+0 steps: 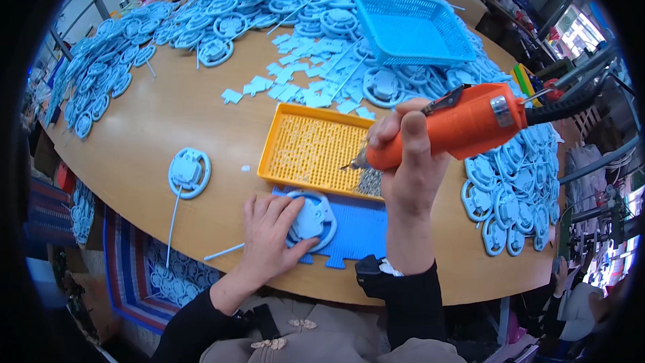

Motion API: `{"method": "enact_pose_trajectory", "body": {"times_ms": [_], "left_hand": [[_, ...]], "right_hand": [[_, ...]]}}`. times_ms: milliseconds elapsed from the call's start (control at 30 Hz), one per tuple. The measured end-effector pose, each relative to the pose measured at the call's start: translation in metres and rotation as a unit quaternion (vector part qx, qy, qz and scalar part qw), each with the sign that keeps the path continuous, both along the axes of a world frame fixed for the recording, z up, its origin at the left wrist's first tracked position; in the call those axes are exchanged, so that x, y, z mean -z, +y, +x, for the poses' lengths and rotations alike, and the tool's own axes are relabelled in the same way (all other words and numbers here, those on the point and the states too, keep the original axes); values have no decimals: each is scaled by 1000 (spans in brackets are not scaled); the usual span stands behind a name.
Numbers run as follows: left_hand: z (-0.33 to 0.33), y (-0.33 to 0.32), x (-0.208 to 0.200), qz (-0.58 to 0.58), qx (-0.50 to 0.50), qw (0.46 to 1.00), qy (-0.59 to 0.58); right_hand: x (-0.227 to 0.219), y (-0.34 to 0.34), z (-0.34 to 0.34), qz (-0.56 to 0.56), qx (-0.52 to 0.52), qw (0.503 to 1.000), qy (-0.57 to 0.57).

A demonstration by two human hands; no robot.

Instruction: The person picks up a blue plastic toy part, places it on a blue mat, and secures a small blue piece to it using a power screwdriver. They then repeat the process by hand-fitting small blue pieces into other toy parts and organizing the components on the table.

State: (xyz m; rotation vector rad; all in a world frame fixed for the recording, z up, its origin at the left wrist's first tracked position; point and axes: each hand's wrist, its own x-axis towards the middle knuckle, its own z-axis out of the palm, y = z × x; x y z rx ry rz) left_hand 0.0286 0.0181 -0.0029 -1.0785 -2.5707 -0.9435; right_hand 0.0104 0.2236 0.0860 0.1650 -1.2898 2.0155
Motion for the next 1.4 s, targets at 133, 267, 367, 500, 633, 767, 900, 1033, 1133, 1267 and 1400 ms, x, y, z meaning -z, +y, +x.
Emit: {"method": "enact_pose_trajectory", "body": {"times_ms": [133,267,367,500,633,767,900,1033,1133,1267,1400], "left_hand": [[-1,-1,2,12,-2,1000,-2],[1,0,0,8,0,1000,-13],[1,1,0,-3,-1,1000,-7],[2,0,3,-6,-3,1000,-10],[2,1,2,9,3,1000,-17],[1,2,0,7,1,1000,-5],[-6,-12,-2,12,1,1000,-11],[-26,-62,-13,-60,-77,995,10],[-39,-90,-24,-52,-120,991,40],[-19,-55,-24,26,-15,1000,-3],[-8,-17,-20,86,2,996,26]], "right_hand": [[13,-31,29,64,-76,995,-32],[25,-42,38,103,-98,987,-75],[28,-44,39,100,-105,985,-96],[31,-46,36,189,-77,975,-84],[33,-50,35,163,-87,978,-101],[33,-49,33,101,-105,981,-128],[31,-46,28,72,-128,983,-110],[14,-29,26,67,-83,993,-52],[8,-38,15,45,-99,994,-33],[12,-64,16,-30,-160,986,-23],[1,-72,39,8,-90,995,-52]]}}
